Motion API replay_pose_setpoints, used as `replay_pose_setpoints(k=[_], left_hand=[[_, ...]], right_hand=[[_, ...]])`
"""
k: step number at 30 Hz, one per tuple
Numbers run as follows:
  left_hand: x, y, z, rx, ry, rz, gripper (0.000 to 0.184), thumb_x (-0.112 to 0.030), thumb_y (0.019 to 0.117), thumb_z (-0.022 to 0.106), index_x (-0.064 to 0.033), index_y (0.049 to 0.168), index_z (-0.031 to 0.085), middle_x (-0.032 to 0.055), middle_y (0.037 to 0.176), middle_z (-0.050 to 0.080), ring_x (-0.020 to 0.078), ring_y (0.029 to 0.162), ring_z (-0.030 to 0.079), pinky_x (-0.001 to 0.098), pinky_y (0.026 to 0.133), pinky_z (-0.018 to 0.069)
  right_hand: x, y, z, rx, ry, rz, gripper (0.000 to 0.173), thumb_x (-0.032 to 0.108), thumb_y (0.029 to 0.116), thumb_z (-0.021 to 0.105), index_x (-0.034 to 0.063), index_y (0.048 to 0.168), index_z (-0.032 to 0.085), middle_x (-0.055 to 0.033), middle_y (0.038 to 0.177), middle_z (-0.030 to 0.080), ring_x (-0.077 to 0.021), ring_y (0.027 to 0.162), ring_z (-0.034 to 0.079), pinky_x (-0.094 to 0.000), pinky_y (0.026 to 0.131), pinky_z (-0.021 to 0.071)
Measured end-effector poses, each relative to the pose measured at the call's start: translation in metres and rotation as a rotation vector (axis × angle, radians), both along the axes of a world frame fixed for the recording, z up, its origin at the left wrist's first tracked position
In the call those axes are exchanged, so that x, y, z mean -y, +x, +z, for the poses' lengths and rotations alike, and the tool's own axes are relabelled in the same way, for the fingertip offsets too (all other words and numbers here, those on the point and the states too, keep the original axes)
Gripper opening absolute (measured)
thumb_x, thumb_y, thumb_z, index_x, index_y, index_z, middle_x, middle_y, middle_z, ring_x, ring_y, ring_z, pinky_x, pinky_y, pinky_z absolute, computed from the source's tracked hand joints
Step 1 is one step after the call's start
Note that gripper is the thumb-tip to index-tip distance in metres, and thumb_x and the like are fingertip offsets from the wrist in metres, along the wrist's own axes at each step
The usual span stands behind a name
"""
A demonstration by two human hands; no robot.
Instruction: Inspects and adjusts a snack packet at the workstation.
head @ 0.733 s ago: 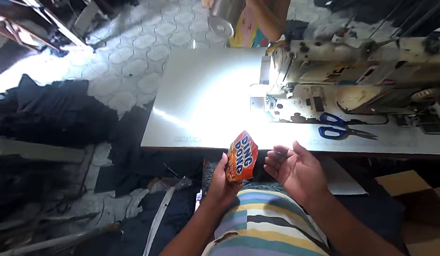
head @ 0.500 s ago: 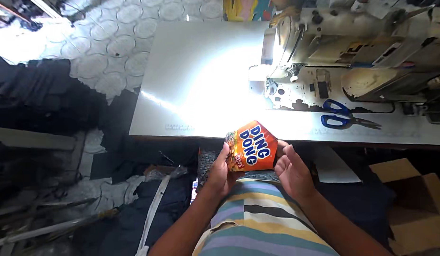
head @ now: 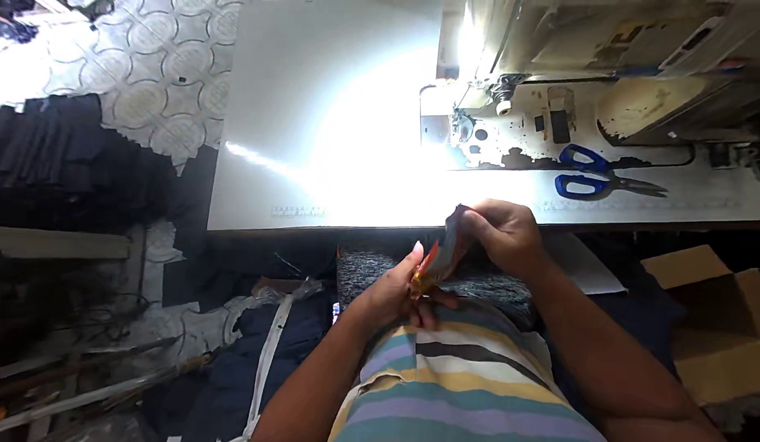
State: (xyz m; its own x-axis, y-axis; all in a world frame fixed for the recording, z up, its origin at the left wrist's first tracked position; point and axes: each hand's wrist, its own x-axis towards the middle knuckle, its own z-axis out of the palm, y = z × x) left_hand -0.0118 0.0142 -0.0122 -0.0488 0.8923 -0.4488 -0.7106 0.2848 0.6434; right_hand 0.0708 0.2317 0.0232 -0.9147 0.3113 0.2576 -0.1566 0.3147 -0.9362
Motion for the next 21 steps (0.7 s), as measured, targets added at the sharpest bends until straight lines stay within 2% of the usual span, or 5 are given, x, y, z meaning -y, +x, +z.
replay_pose_setpoints(k=[6, 9, 11, 17, 21], left_hand=[[-0.005, -0.031, 0.012, -0.681, -0.131, 0.236, 0.058, -0.049, 0.1105, 0.024, -0.0067, 0.130, 0.059, 0.0077, 0.112, 0.072, 0.0190, 0.093, 0.074, 0.0327, 0.066, 0.0626], [-0.019, -0.054, 0.019, -1.112, -0.240, 0.178, 0.044, -0.049, 0.1031, 0.054, -0.0139, 0.126, 0.067, -0.0026, 0.099, 0.076, 0.0079, 0.084, 0.072, 0.0301, 0.071, 0.0617], [-0.035, -0.067, 0.017, -1.267, -0.228, 0.147, 0.042, -0.050, 0.0988, 0.062, -0.0152, 0.120, 0.071, -0.0051, 0.092, 0.075, 0.0054, 0.076, 0.070, 0.0313, 0.071, 0.0611], [-0.077, -0.085, 0.005, -1.348, -0.157, 0.173, 0.037, -0.052, 0.0962, 0.066, -0.0162, 0.097, 0.074, -0.0051, 0.075, 0.070, 0.0063, 0.068, 0.068, 0.0340, 0.066, 0.0598], [-0.080, -0.091, -0.004, -1.245, -0.074, 0.236, 0.030, -0.042, 0.0944, 0.073, -0.0121, 0.098, 0.073, -0.0047, 0.076, 0.072, 0.0056, 0.065, 0.068, 0.0273, 0.062, 0.0600]], right_hand=[[-0.027, -0.043, -0.008, 0.236, 0.084, -0.267, 0.028, 0.036, 0.0999, 0.065, 0.0116, 0.091, 0.075, 0.0024, 0.074, 0.071, -0.0054, 0.065, 0.067, -0.0296, 0.062, 0.0575], [-0.043, -0.060, -0.017, 0.218, 0.164, -0.314, 0.034, 0.041, 0.0993, 0.066, 0.0111, 0.084, 0.072, 0.0012, 0.071, 0.065, -0.0082, 0.064, 0.063, -0.0331, 0.062, 0.0533], [-0.052, -0.067, -0.018, 0.217, 0.204, -0.343, 0.036, 0.042, 0.0997, 0.065, 0.0115, 0.079, 0.068, 0.0016, 0.067, 0.061, -0.0079, 0.062, 0.059, -0.0324, 0.060, 0.0497], [-0.077, -0.074, -0.027, 0.107, 0.165, -0.355, 0.022, 0.026, 0.0997, 0.064, 0.0100, 0.087, 0.072, 0.0029, 0.072, 0.065, -0.0023, 0.065, 0.060, -0.0242, 0.062, 0.0506], [-0.083, -0.074, -0.045, -0.057, 0.072, -0.318, 0.017, 0.016, 0.0996, 0.063, 0.0055, 0.089, 0.071, 0.0023, 0.072, 0.066, -0.0004, 0.065, 0.061, -0.0192, 0.060, 0.0518]])
